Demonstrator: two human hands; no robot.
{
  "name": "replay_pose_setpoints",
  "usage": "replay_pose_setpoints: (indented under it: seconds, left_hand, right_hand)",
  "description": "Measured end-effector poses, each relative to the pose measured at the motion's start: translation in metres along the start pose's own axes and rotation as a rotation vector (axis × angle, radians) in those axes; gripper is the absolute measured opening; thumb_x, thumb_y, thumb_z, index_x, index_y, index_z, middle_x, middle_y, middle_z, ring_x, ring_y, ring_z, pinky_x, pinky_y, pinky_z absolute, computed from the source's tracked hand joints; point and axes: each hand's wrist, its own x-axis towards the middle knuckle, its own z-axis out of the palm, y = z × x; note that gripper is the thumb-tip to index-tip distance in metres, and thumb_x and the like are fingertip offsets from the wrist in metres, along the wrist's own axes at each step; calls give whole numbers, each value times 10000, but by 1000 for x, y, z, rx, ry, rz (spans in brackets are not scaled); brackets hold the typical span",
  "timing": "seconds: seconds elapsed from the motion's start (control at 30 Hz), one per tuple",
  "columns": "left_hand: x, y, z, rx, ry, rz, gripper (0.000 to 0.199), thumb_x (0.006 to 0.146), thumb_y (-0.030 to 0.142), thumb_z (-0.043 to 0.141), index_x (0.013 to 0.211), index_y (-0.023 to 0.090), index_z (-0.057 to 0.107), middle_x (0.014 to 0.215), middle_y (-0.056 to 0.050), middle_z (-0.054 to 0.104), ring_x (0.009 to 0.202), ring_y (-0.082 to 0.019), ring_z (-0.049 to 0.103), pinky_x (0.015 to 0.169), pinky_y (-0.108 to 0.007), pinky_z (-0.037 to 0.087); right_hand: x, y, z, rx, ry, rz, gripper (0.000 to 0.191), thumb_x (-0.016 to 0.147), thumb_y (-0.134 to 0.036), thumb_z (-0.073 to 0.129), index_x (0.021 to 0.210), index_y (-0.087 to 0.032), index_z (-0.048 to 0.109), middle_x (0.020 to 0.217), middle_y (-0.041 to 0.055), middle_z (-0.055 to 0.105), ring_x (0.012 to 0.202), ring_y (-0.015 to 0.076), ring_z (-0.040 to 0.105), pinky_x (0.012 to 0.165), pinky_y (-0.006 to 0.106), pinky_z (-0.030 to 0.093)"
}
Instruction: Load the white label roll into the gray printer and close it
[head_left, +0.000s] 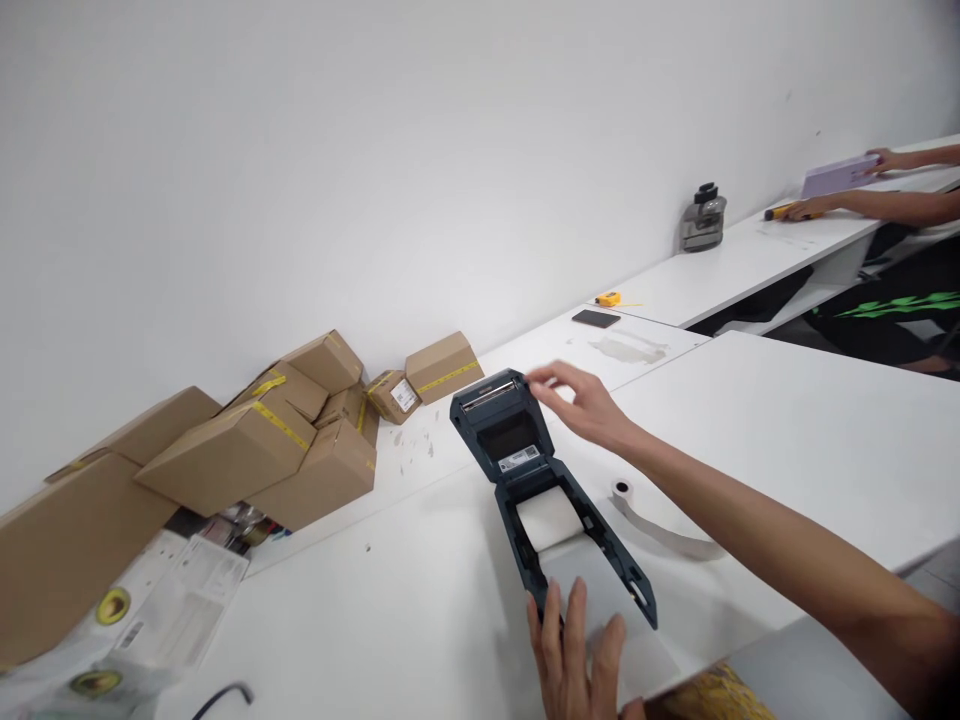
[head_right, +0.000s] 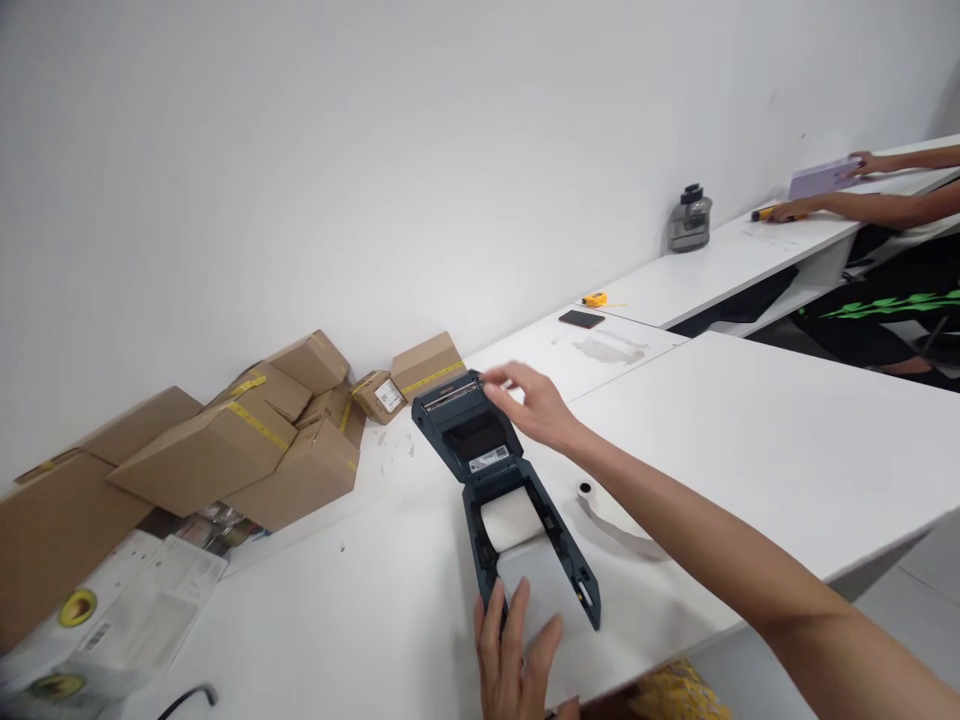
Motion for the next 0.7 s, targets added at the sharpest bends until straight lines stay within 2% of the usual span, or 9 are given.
replay_pose_setpoints:
  seconds: [0.03,0.07,0.13,0.23,0.33,0.4,0.5,0.6,0.7]
  left_hand:
    - [7,5,6,4,144,38,371,964,389,399,1073,320,747,1296,-106,696,1334,-353,529,1151,-645,317]
    - [14,9,10,-3,263,58,381,975,316,375,940,302,754,1159,-93,748,1227,-310,608,1127,-617,360]
    - [25,15,14,-12,392,74,392,959,161,377,772,262,706,852,-44,750,948,-215,682,1074,-542,432]
    - [26,19,12,31,384,87,308,916,72,469,757,239,673,631,11,645,672,-144,627,972,-430,503]
    - [15,20,9,82,369,101,242,905,83,529,800,238,682,650,4,649,627,-137,618,882,-367,531]
    - [7,20,10,103,367,96,248,911,82,520,825,239,692,670,-4,666,639,-142,627,874,-364,529]
    - [-1,21,12,131,333,73,265,912,75,514,855,247,708,684,-7,682,662,-150,633,912,-384,507]
    - [-7,24,12,181,290,34,231,904,108,562,863,265,726,701,-13,681,694,-165,632,933,-402,480]
    - [-13,30,12,232,314,-13,199,891,134,607,836,275,737,688,-15,648,698,-171,612,929,-414,461]
  right_hand:
    - [11,-1,4,-35,61,-34,388,975,-502,489,1218,-246,650,1212,75,698,1145,250,617,992,443,484]
    - [23,-2,11,-66,63,-61,420,986,-495,468,1298,-249,603,1304,91,654,1220,258,574,1040,466,452]
    - [41,0,25,-109,-30,-85,446,1015,-475,398,1348,-235,572,1383,108,607,1280,262,532,1081,483,419]
    - [55,3,41,-129,-141,-95,460,1042,-444,307,1176,-223,687,1227,103,689,1166,263,601,1027,485,461]
    - [47,-2,41,-124,-145,-113,467,1042,-421,312,1033,-221,733,1072,103,719,1052,267,629,961,488,490]
    - [27,-10,32,-95,-134,-153,389,1031,-394,374,1036,-233,729,1077,94,721,1054,262,621,962,476,488]
    - [-21,-24,14,16,-142,-239,242,999,-322,496,1133,-270,691,1127,69,707,1105,239,607,975,432,497]
    - [-81,-31,2,22,-202,-222,363,973,-268,547,1335,-293,566,1333,85,611,1259,247,532,1052,445,457]
    - [-139,-29,-2,-41,-219,-171,460,941,-249,578,1392,-291,502,1456,99,509,1377,280,430,1110,480,406]
